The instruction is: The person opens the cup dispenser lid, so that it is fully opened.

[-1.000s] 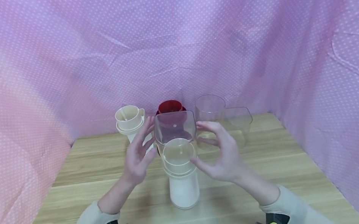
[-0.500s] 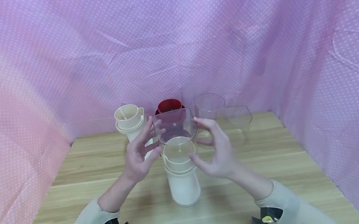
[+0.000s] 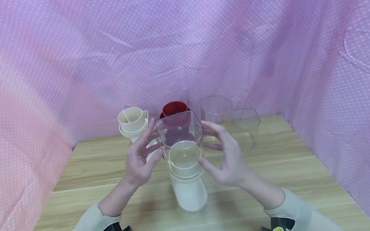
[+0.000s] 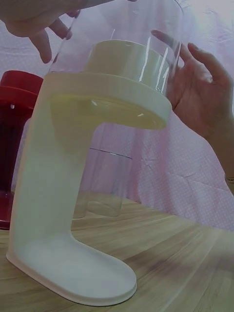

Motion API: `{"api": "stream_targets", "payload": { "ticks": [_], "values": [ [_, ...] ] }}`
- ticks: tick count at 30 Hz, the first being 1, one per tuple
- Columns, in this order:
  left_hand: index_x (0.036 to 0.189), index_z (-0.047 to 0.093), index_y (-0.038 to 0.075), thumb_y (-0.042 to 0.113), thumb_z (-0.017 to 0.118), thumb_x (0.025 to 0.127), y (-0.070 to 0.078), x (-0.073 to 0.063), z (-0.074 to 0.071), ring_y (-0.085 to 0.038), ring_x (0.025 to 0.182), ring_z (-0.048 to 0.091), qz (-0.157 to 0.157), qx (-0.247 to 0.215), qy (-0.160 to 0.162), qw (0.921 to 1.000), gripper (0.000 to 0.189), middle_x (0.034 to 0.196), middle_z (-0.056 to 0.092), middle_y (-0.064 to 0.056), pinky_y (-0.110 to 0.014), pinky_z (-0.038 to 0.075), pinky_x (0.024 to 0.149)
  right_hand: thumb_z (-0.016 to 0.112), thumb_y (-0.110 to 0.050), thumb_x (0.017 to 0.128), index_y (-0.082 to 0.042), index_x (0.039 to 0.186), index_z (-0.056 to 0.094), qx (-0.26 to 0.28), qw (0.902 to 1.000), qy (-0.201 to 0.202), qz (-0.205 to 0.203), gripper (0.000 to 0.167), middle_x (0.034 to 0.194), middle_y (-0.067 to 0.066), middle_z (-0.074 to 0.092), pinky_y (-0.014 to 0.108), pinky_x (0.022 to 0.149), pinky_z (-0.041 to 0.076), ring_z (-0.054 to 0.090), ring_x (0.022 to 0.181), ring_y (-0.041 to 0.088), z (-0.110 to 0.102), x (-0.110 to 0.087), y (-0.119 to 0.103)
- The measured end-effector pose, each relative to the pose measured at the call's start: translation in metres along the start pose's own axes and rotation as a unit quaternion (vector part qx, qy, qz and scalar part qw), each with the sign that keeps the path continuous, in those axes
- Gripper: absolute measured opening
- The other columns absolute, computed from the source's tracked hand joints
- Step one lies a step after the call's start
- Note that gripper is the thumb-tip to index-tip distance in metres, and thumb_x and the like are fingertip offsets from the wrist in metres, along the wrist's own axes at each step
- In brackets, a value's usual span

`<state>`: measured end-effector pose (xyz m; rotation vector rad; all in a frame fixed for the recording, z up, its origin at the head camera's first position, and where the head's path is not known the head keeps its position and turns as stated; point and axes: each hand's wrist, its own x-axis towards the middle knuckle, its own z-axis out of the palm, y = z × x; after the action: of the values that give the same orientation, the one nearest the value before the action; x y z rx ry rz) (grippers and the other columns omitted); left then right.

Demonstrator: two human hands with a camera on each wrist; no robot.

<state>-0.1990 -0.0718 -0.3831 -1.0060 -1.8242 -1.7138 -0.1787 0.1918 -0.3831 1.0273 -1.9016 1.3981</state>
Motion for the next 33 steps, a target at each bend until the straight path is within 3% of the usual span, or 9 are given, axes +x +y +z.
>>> {"api": "stream_targets", "payload": {
  "ticks": [4, 11, 18, 24, 27, 33],
  "values": [
    [0.154, 0.043, -0.012, -0.013, 0.067, 0.086, 0.0, 0.001, 0.002, -0.025, 0.123, 0.071, 0.015, -0.011, -0.002, 0.9998, 0.072, 0.149, 0.058, -0.034, -0.044, 0.065, 0.092, 0.074, 0.005, 0.075, 0.006, 0.154, 0.04, -0.016, 0.9995, -0.009, 0.025, 0.086, 0.152, 0.026, 0.053, 0.027, 0.088, 0.065, 0.06, 0.137, 0.013, 0.001, 0.001, -0.004],
    [0.153, 0.049, -0.007, -0.009, 0.071, 0.086, 0.003, -0.004, 0.008, -0.047, 0.115, 0.07, 0.025, 0.022, 0.023, 0.9992, 0.071, 0.141, 0.062, -0.032, -0.047, 0.066, 0.085, 0.073, 0.002, 0.076, 0.004, 0.155, 0.039, -0.024, 0.9991, -0.009, 0.034, 0.086, 0.152, 0.024, 0.057, 0.026, 0.083, 0.065, 0.061, 0.136, 0.014, 0.003, 0.002, 0.001],
    [0.153, 0.053, 0.002, -0.001, 0.076, 0.087, 0.01, -0.008, 0.015, -0.035, 0.118, 0.073, 0.021, 0.075, 0.039, 0.9962, 0.07, 0.141, 0.065, -0.021, -0.045, 0.066, 0.086, 0.064, 0.001, 0.077, 0.007, 0.156, 0.037, -0.008, 1.0, -0.001, 0.0, 0.083, 0.151, 0.025, 0.057, 0.027, 0.08, 0.065, 0.058, 0.143, 0.017, 0.004, 0.005, 0.009],
    [0.158, 0.044, -0.001, 0.006, 0.078, 0.085, 0.008, -0.005, 0.01, -0.04, 0.117, 0.073, 0.032, 0.106, 0.047, 0.9927, 0.08, 0.144, 0.065, -0.023, -0.045, 0.066, 0.084, 0.063, 0.0, 0.078, 0.006, 0.155, 0.039, -0.011, 0.9998, 0.01, 0.01, 0.082, 0.155, 0.017, 0.053, 0.025, 0.086, 0.064, 0.06, 0.139, 0.013, 0.001, 0.002, 0.005],
    [0.16, 0.04, -0.002, 0.007, 0.076, 0.085, 0.006, -0.002, 0.003, -0.041, 0.118, 0.072, 0.016, 0.097, 0.04, 0.9943, 0.083, 0.145, 0.065, -0.024, -0.044, 0.066, 0.085, 0.063, 0.002, 0.078, 0.007, 0.155, 0.041, -0.009, 0.9998, 0.01, 0.011, 0.08, 0.155, 0.02, 0.053, 0.026, 0.087, 0.065, 0.061, 0.137, 0.013, -0.001, 0.0, 0.003],
    [0.158, 0.045, 0.001, 0.001, 0.071, 0.091, 0.005, 0.001, -0.004, -0.043, 0.121, 0.072, -0.059, 0.048, -0.024, 0.9968, 0.072, 0.144, 0.066, -0.025, -0.042, 0.066, 0.084, 0.065, 0.004, 0.082, 0.005, 0.156, 0.04, -0.026, 0.9991, -0.012, 0.031, 0.078, 0.147, 0.026, 0.057, 0.03, 0.085, 0.066, 0.062, 0.135, 0.012, 0.0, -0.003, 0.0]
  ]
}}
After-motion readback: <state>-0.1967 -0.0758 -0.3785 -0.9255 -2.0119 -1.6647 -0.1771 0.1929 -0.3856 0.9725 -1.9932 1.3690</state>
